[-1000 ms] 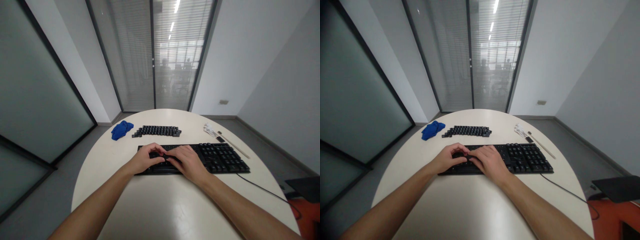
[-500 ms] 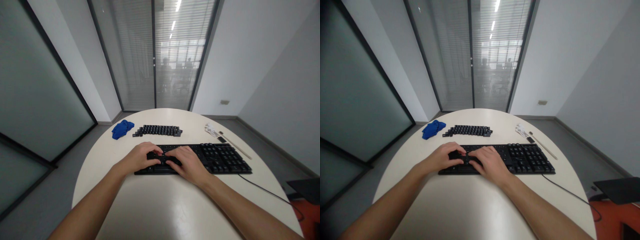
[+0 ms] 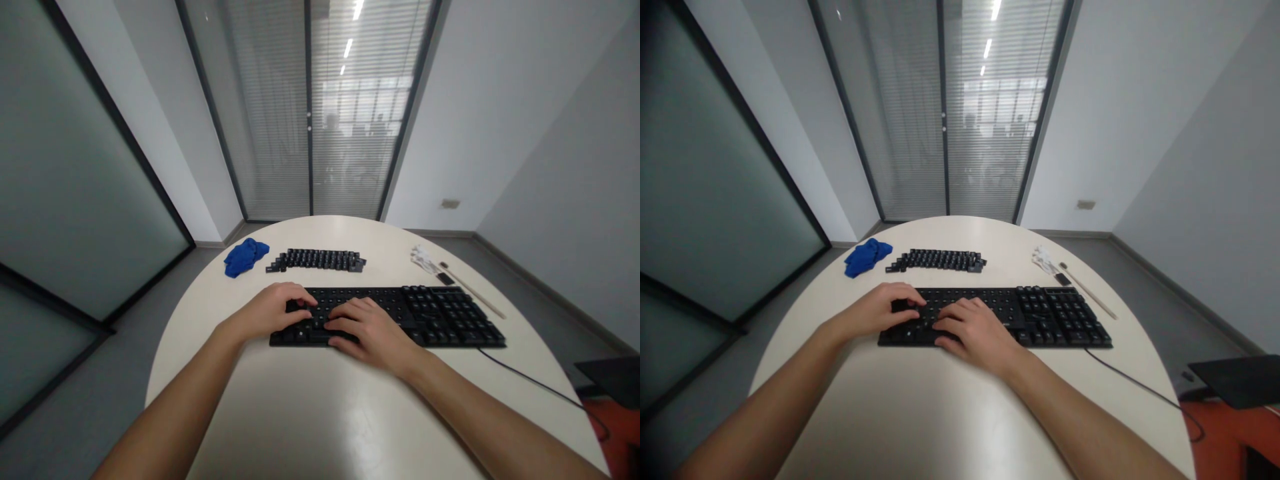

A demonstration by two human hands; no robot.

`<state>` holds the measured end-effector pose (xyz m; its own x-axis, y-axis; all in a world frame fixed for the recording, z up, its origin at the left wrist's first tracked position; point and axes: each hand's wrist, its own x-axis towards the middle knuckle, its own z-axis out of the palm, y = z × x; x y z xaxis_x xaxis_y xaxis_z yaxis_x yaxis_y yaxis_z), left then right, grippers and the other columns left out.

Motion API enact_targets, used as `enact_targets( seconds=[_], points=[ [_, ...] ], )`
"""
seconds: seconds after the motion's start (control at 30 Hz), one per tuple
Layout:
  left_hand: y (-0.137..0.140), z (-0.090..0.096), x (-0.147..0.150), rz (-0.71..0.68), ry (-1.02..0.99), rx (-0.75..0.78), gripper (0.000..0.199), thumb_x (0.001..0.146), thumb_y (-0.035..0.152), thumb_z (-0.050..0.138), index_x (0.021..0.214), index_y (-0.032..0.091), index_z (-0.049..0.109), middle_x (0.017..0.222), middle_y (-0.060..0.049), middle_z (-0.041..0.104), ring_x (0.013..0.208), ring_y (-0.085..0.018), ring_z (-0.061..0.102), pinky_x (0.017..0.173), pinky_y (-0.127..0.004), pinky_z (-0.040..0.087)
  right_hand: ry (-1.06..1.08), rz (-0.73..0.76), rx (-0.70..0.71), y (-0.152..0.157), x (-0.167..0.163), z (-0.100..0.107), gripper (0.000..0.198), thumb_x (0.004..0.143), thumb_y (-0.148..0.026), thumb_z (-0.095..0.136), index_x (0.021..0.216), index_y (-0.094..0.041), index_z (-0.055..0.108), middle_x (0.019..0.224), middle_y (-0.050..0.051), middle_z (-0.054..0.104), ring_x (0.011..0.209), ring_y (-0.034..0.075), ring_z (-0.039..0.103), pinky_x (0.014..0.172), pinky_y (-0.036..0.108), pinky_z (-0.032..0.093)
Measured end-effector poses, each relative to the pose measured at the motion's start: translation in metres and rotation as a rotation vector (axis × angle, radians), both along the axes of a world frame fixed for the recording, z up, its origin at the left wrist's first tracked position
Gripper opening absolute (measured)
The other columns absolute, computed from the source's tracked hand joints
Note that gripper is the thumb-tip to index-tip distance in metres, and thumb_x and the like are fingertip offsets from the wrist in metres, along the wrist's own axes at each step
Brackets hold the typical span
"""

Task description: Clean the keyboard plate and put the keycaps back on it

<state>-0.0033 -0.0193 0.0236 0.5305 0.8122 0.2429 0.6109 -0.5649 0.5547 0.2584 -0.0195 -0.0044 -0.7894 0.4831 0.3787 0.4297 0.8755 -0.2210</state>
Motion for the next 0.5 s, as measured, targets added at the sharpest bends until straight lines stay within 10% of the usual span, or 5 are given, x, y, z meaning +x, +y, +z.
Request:
enact_targets(
  seconds=[0.5],
  points=[
    [0.009,-0.012,-0.008,-0.009,-0.06,-0.189,0.019,0.086,0.027,0.072,0.104,0.025,0.079,0.1,-0.002,0.078,0.095,-0.022,0.07,0.089,-0.031,0.051,-0.009,-0.083,0.034,-0.001,-0.004,-0.003,0.023,0.098,-0.039,0.06,0.11,-0.023,0.071,0.112,0.007,0.072,0.1,0.023,0.063,0.081,0.037,0.042]
  ],
)
